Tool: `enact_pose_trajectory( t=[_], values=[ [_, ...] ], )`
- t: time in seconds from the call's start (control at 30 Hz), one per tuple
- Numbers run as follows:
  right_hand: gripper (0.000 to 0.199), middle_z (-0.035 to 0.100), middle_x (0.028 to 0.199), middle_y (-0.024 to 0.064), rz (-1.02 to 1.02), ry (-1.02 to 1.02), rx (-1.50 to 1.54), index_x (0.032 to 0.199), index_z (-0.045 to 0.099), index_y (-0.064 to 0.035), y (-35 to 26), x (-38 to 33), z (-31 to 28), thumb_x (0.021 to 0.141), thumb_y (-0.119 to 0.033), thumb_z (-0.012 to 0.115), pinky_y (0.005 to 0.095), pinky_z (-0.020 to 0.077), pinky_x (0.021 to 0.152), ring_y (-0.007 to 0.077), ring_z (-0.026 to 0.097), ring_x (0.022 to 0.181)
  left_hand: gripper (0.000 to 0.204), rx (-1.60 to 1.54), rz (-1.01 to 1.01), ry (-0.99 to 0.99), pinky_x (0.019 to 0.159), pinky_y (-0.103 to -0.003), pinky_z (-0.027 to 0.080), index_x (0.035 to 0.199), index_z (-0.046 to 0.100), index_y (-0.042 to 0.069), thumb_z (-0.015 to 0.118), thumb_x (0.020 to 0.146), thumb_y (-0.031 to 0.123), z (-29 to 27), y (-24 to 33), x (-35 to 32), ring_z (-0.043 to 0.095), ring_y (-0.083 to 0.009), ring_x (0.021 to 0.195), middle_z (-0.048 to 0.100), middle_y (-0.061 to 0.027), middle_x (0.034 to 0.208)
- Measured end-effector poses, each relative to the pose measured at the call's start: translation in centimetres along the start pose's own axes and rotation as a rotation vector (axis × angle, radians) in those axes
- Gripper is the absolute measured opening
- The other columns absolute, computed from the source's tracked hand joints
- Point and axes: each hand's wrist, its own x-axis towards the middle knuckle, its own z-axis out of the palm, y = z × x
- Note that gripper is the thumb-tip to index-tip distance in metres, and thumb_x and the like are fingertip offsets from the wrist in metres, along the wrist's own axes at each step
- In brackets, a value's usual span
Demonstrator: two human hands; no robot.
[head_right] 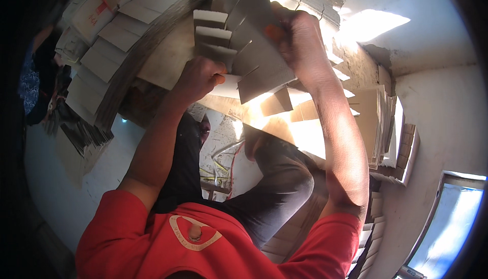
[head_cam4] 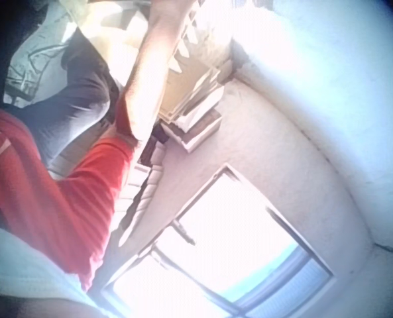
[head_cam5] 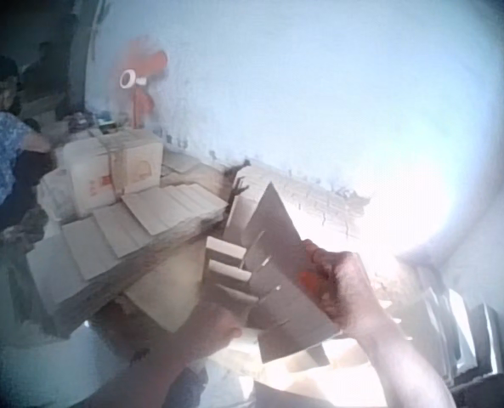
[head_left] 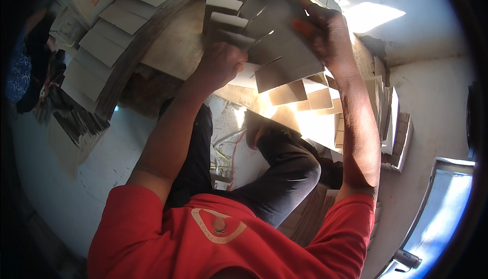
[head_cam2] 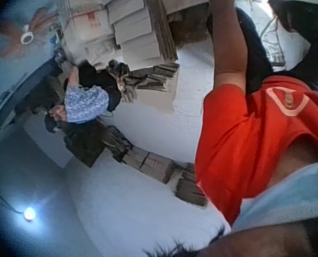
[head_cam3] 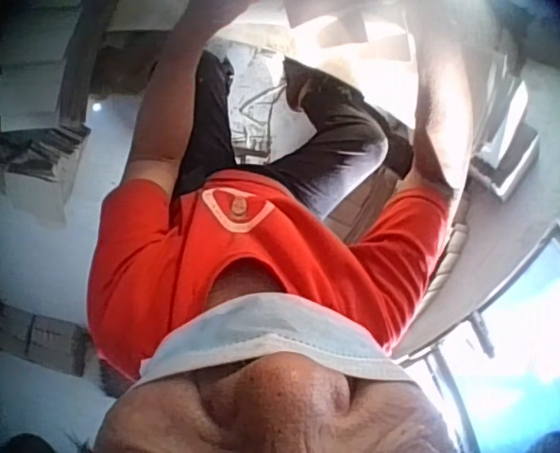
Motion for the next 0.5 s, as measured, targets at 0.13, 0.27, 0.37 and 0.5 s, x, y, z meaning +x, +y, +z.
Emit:
enact_pose_trajectory(
  t=[0.13,0.27,0.37,0.5],
  values=[
    [0.018,0.064,0.080,0.0050,-0.039,-0.053,0.017,0.101,0.062,0.0034,3.1,0.6,2.8,0.084,-0.002,0.061,0.0281,0.0499,0.069,0.0139,0.059,0.072,0.006,0.021,-0.068,-0.045,0.074,-0.044,0.048,0.073,0.064,0.005,0.065,0.070,0.010,-0.1,0.3,0.1,0.062,-0.0342,0.077,0.063,-0.0156,0.072],
    [0.013,0.064,0.076,0.0131,-0.119,-0.144,-0.340,0.091,0.061,0.0045,2.8,-0.3,4.5,0.086,-0.007,0.059,0.0321,0.0491,0.065,0.0164,0.062,0.070,0.007,0.073,-0.046,-0.025,0.073,-0.044,0.048,0.072,0.063,0.005,0.066,0.071,0.011,0.1,0.3,0.1,0.062,-0.0336,0.078,0.063,-0.0146,0.073],
    [0.015,0.062,0.075,0.0188,-0.041,-0.166,-0.375,0.093,0.061,0.0036,2.0,-0.6,4.8,0.086,-0.009,0.061,0.0344,0.0478,0.063,0.0209,0.064,0.070,0.008,0.083,-0.051,-0.025,0.072,-0.044,0.048,0.072,0.063,0.006,0.067,0.071,0.012,0.2,0.3,0.2,0.062,-0.0332,0.077,0.063,-0.0140,0.072],
    [0.016,0.064,0.086,0.0224,0.042,-0.209,-0.578,0.099,0.057,-0.0001,-1.1,-1.5,4.3,0.084,-0.006,0.057,0.0415,0.0522,0.070,0.0364,0.064,0.083,0.008,0.084,-0.057,-0.022,0.072,-0.044,0.048,0.071,0.063,0.006,0.068,0.070,0.011,0.2,0.1,0.1,0.062,-0.0330,0.078,0.063,-0.0138,0.072]
  ],
)
